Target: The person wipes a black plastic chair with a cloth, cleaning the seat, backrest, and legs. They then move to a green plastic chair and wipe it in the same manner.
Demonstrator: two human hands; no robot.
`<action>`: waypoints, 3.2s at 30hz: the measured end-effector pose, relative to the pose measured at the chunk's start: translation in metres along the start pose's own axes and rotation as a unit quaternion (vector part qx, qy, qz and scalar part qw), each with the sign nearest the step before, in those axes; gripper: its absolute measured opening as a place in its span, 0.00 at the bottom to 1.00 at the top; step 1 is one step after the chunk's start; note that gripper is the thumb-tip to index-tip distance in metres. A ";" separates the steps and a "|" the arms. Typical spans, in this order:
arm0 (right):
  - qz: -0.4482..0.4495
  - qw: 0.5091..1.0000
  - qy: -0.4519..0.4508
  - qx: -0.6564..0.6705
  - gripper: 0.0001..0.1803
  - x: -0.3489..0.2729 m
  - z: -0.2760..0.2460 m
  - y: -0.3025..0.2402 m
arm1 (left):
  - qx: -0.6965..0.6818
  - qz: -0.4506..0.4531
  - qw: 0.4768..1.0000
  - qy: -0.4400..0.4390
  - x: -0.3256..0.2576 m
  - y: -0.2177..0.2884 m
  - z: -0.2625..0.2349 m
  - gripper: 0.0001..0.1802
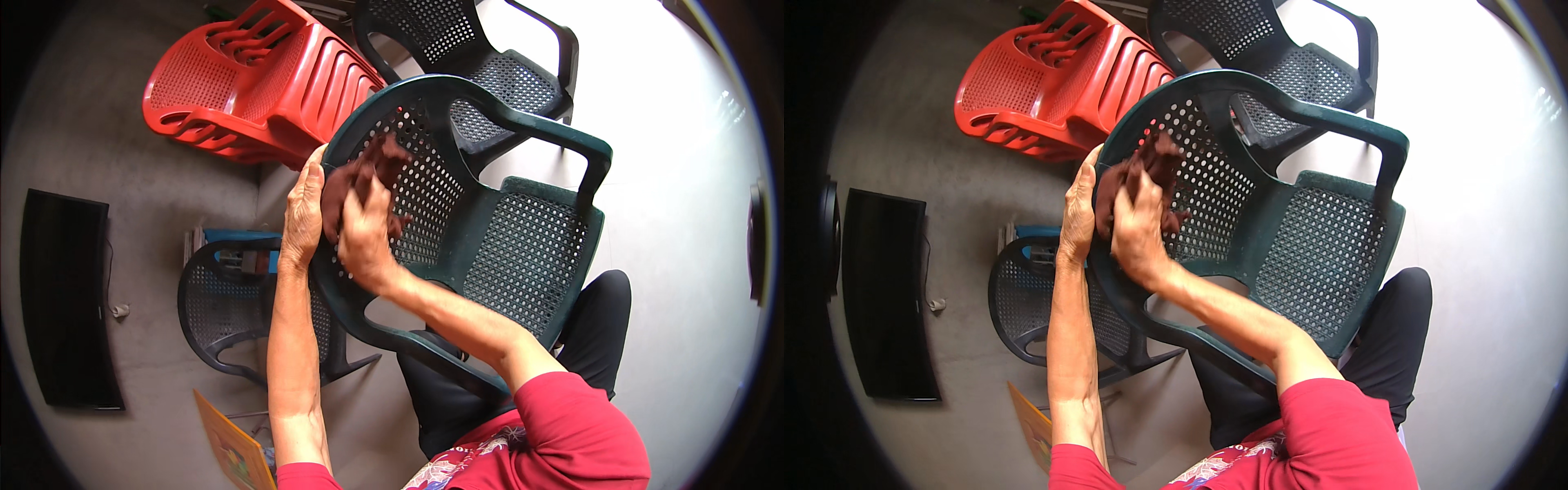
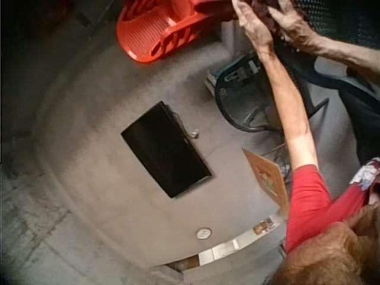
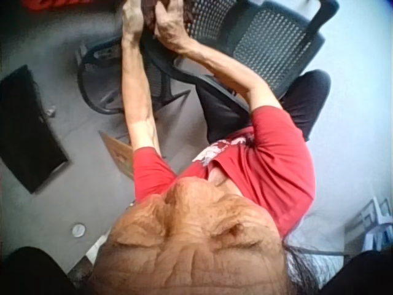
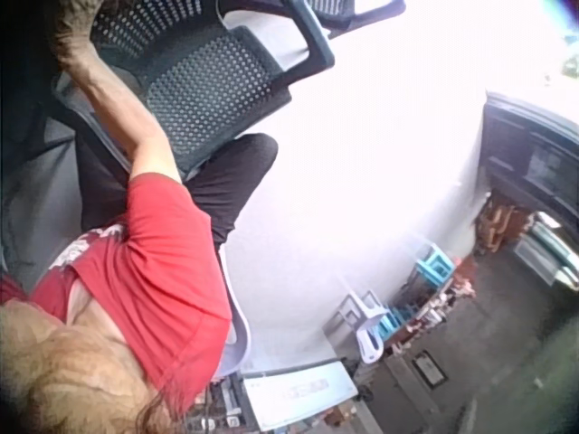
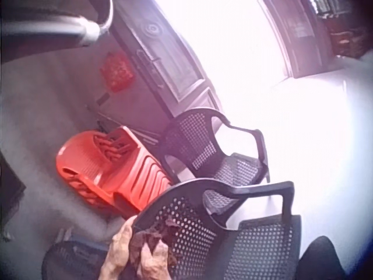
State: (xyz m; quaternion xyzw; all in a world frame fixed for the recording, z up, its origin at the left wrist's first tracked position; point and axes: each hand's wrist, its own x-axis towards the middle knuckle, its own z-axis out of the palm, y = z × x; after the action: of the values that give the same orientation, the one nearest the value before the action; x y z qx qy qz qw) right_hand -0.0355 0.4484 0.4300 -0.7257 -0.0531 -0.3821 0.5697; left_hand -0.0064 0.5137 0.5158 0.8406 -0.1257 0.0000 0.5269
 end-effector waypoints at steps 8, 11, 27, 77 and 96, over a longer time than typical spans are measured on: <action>-0.227 0.964 -0.131 0.053 0.20 -0.058 -0.036 0.004 | 0.019 -0.015 0.999 0.040 -0.001 -0.016 -0.005 0.24; -0.127 0.984 -0.122 -0.032 0.17 -0.039 -0.036 0.054 | 0.012 -0.010 0.999 0.043 0.001 -0.011 0.006 0.23; 0.004 0.848 -0.239 -0.474 0.13 -0.056 -0.193 0.246 | 0.069 0.012 0.996 0.054 0.000 -0.010 0.006 0.23; 0.487 0.864 0.085 0.097 0.40 -0.082 -0.327 0.291 | 0.355 -0.018 0.910 0.213 -0.096 0.034 0.017 0.11; 0.337 0.901 0.183 0.203 0.31 -0.077 -0.295 0.372 | 0.390 0.092 0.843 0.360 -0.153 -0.021 0.051 0.19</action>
State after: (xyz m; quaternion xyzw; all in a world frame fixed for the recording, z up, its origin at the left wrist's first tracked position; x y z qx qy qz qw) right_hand -0.0445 0.0916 0.1077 -0.4865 0.2235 -0.2739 0.7990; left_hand -0.1568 0.5096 0.4538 0.9024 0.0066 0.3994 0.1615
